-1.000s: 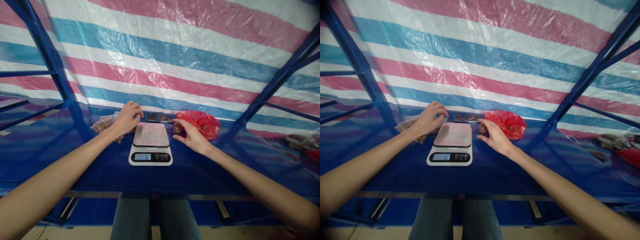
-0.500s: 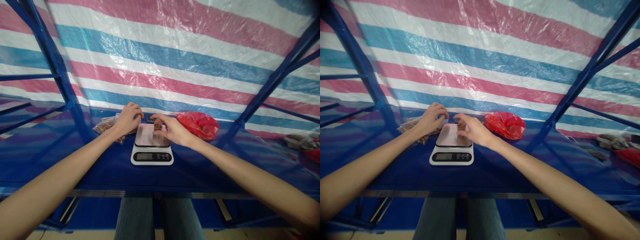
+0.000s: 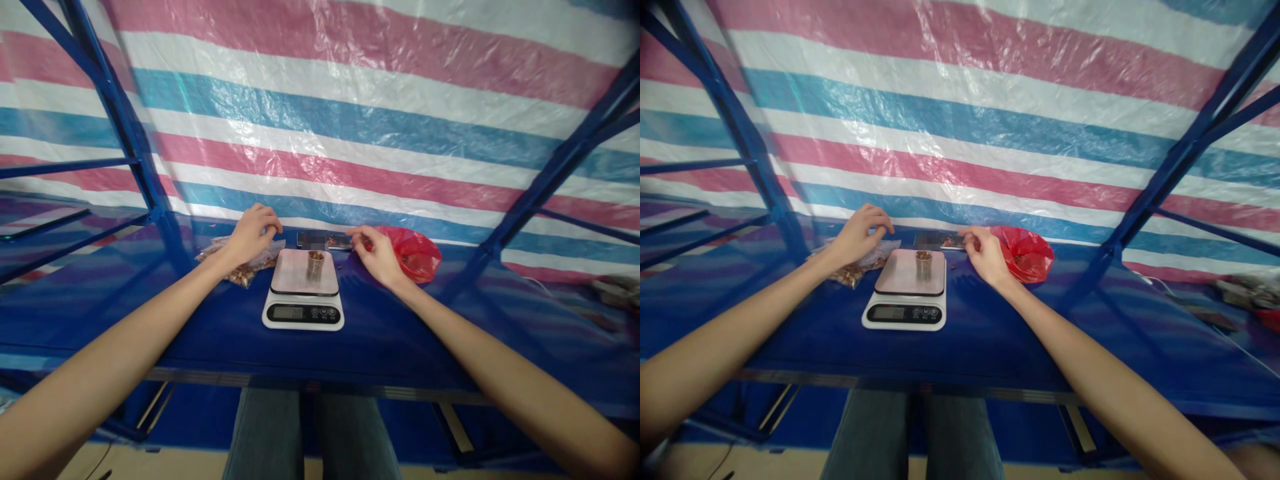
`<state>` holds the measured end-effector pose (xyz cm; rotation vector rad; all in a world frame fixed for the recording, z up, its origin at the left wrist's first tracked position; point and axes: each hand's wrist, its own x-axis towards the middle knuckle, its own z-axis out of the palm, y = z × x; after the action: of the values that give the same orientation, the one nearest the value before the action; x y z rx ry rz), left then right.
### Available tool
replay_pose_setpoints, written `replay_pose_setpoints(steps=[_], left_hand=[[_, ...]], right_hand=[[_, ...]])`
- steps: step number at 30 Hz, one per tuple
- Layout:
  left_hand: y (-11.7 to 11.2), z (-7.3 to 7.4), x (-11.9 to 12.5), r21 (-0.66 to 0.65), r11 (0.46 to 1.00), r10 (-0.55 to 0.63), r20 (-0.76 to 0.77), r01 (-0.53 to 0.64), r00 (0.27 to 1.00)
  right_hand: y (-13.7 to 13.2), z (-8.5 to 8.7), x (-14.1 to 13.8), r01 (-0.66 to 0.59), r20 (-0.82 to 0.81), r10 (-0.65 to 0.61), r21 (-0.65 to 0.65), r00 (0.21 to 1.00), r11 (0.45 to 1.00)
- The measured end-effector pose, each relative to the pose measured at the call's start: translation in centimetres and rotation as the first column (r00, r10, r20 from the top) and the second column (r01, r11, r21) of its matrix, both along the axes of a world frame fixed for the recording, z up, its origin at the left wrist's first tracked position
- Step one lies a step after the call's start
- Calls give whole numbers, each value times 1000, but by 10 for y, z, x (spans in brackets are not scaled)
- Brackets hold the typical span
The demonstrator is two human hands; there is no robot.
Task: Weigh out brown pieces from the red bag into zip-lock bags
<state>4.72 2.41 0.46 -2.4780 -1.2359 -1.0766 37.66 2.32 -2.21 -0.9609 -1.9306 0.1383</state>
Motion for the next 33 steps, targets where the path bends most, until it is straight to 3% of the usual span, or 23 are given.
replay_pose_setpoints(steps=[6, 13, 20, 25, 29, 33], left_hand=[[4, -3, -11, -25, 997, 66, -40, -67, 997], [5, -12, -14, -60, 994, 81, -100, -87, 992], [6, -15, -12, -69, 995, 68, -85, -74, 994], [10, -18, -13, -63, 996, 59, -52, -62, 997], [13, -19, -16, -76, 995, 66, -28, -68, 997], [17, -21, -19, -107, 991, 77, -19, -79, 997]], right_hand=[[2, -3, -5, -141, 63, 140, -1, 988, 990], [6, -6, 0, -144, 63, 142, 25, 988, 989], [13, 3, 11, -35, -40, 42, 170, 998, 985], [23, 24, 46, 166, -210, -107, 284, 972, 944], [34, 35, 87, 379, -367, -266, 284, 891, 880], [33, 43, 99, 402, -400, -279, 265, 873, 876]])
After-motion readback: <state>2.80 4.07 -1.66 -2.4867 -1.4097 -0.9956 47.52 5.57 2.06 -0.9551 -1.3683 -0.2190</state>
